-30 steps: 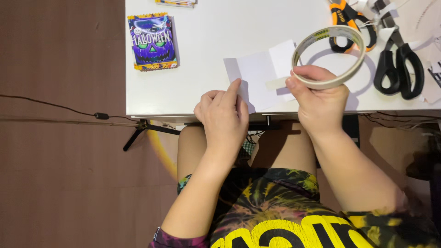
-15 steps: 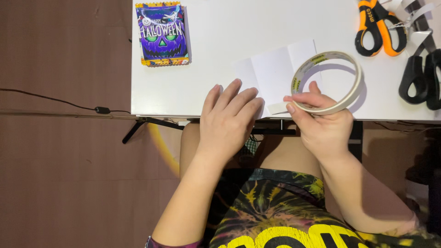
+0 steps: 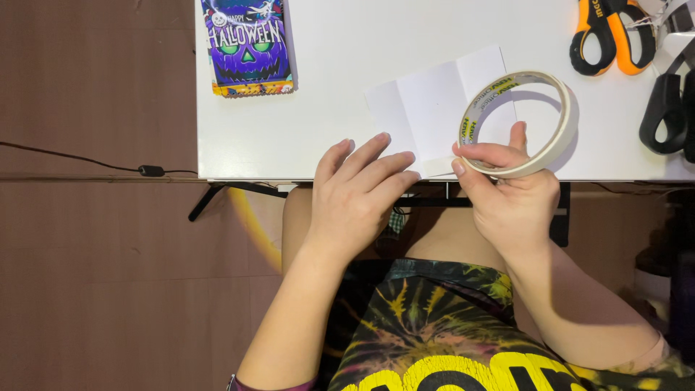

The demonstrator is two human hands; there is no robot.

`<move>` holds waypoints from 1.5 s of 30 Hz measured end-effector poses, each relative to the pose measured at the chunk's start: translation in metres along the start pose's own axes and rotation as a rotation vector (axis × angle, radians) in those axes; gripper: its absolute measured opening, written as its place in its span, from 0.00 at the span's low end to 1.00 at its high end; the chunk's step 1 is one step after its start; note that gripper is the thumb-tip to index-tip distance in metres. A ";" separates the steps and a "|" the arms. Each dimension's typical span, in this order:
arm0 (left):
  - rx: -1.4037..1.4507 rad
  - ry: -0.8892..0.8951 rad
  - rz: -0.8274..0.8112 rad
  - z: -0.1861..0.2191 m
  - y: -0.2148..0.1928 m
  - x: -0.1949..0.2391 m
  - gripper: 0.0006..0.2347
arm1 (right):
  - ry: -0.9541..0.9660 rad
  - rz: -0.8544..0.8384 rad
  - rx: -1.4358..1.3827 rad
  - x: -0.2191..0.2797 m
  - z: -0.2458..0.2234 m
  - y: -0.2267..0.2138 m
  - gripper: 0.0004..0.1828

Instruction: The person folds small printed paper sheets and secures them with adhesive tape, then uses a mechanical press and scissors to finish the packet edges.

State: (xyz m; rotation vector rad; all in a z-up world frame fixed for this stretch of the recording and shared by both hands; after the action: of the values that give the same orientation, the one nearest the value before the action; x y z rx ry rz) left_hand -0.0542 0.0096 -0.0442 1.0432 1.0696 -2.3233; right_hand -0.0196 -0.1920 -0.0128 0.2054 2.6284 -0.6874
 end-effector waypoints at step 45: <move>-0.177 0.061 -0.030 0.012 0.004 -0.001 0.12 | -0.415 0.063 0.236 -0.012 0.031 -0.024 0.06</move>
State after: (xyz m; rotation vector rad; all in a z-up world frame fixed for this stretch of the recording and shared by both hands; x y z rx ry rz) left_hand -0.0572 -0.0016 -0.0404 1.0416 1.2970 -2.1850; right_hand -0.0040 -0.2281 -0.0218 0.1895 2.1383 -0.9096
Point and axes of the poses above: each hand's wrist, its own x-axis away from the middle knuckle, its own y-axis out of the palm, z = x × y, the point moved 2 cm from there along -x, towards the middle knuckle, and after that the axes turned 12 degrees about z, right-handed, at the moved point
